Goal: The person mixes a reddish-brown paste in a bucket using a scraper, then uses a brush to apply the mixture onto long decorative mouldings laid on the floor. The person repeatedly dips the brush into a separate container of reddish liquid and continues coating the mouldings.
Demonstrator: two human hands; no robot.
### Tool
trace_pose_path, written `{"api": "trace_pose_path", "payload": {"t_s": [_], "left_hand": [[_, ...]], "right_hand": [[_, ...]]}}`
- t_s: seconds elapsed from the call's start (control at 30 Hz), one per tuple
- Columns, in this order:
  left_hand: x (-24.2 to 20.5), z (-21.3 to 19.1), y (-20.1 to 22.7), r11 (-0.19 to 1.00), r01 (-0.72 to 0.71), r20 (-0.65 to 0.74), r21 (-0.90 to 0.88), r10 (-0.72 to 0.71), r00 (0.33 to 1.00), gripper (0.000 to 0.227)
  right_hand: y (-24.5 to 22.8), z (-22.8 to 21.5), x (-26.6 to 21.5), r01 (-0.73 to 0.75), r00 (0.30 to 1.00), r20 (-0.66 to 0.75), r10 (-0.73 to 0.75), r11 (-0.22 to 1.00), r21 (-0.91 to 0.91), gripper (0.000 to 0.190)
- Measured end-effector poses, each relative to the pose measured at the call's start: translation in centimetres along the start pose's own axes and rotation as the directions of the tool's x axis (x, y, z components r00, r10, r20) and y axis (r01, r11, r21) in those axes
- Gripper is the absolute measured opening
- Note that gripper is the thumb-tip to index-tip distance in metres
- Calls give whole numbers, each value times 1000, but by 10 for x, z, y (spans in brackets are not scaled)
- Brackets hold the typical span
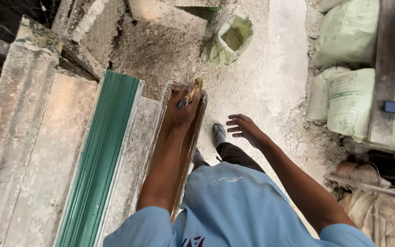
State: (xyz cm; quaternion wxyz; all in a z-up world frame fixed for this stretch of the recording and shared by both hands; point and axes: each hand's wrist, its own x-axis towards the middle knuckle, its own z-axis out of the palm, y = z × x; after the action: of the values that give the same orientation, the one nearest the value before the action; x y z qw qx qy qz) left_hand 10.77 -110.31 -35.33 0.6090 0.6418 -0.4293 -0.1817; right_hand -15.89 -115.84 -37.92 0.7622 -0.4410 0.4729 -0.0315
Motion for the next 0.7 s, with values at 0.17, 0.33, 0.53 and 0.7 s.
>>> {"api": "trace_pose_path", "payload": {"t_s": [0.17, 0.33, 0.53, 0.7], "left_hand": [[-15, -9, 40, 981, -59, 207, 187, 19, 978, 38], [9, -12, 61, 923, 63, 224, 380, -158, 962, 40], [-4, 11, 64, 769, -47, 29, 637, 37, 999, 42], [-1, 32, 47, 826, 118, -129, 551, -55, 990, 40]], "right_hand": [[2, -11, 39, -47, 992, 121, 41, 998, 41, 46], [14, -5, 83, -61, 980, 183, 71, 997, -57, 46], [12, -15, 114, -29, 943, 325, 64, 993, -112, 45], [8, -19, 131, -69, 912, 387, 134, 982, -178, 45]]}}
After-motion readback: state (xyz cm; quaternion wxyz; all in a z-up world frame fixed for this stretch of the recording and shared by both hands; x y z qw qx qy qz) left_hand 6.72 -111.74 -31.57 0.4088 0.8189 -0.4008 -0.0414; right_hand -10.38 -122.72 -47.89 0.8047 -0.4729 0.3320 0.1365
